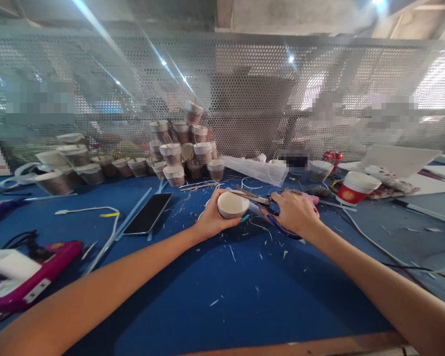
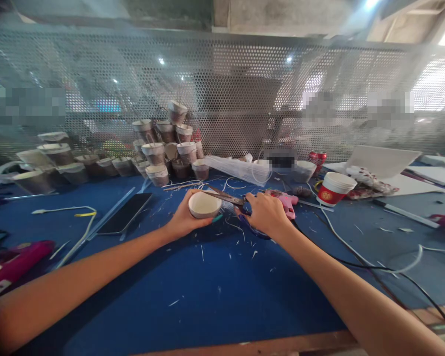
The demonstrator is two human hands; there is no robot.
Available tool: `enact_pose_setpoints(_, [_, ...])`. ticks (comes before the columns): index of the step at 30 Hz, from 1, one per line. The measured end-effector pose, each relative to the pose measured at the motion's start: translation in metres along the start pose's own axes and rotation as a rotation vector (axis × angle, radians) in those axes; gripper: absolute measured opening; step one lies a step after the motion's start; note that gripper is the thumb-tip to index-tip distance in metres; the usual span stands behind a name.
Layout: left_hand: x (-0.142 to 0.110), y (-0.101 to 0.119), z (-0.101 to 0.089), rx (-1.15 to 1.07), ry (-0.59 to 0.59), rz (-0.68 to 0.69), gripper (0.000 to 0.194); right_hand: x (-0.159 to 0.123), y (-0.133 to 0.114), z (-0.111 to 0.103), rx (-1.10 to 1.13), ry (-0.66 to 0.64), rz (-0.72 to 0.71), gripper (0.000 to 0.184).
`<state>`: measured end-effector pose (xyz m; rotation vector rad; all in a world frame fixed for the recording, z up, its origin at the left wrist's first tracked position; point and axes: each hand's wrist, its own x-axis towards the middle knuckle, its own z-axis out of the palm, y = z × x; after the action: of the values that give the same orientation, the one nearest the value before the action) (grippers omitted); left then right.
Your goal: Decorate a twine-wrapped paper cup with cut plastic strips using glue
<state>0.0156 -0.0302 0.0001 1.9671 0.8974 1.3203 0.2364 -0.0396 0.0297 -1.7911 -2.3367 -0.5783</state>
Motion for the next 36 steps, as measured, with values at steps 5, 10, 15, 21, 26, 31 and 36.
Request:
enact_pose_setpoints(5, [0.000, 0.002, 0.001, -0.022, -0.037, 0.026, 0.060, 0.000, 0.000, 0.004, -0.004, 0.052, -0.015, 0.054])
enact_pose_setpoints(10, [-0.001, 0.002, 0.000, -0.037, -0.049, 0.027, 0.062, 0.000, 0.000, 0.004, 0.007, 0.048, -0.018, 0.051])
enact_pose_setpoints(15, [-0.001, 0.002, -0.002, -0.079, -0.082, -0.004, 0.063, 0.002, 0.003, 0.006, 0.028, 0.037, -0.035, 0.045])
enact_pose_setpoints(21, [-0.002, 0.002, -0.004, -0.105, -0.108, -0.022, 0.063, 0.003, 0.007, 0.005, 0.056, 0.019, -0.072, 0.042])
enact_pose_setpoints(26, [-0.002, 0.003, -0.005, -0.151, -0.118, -0.066, 0.063, 0.004, 0.009, 0.002, 0.015, -0.017, -0.077, 0.041])
enact_pose_setpoints(31, [-0.001, 0.003, -0.004, -0.182, -0.120, -0.123, 0.060, 0.006, 0.014, 0.005, 0.040, 0.061, -0.086, 0.044])
enact_pose_setpoints(36, [0.000, 0.003, -0.003, -0.200, -0.138, -0.131, 0.060, 0.006, 0.016, 0.004, 0.054, 0.059, -0.088, 0.046])
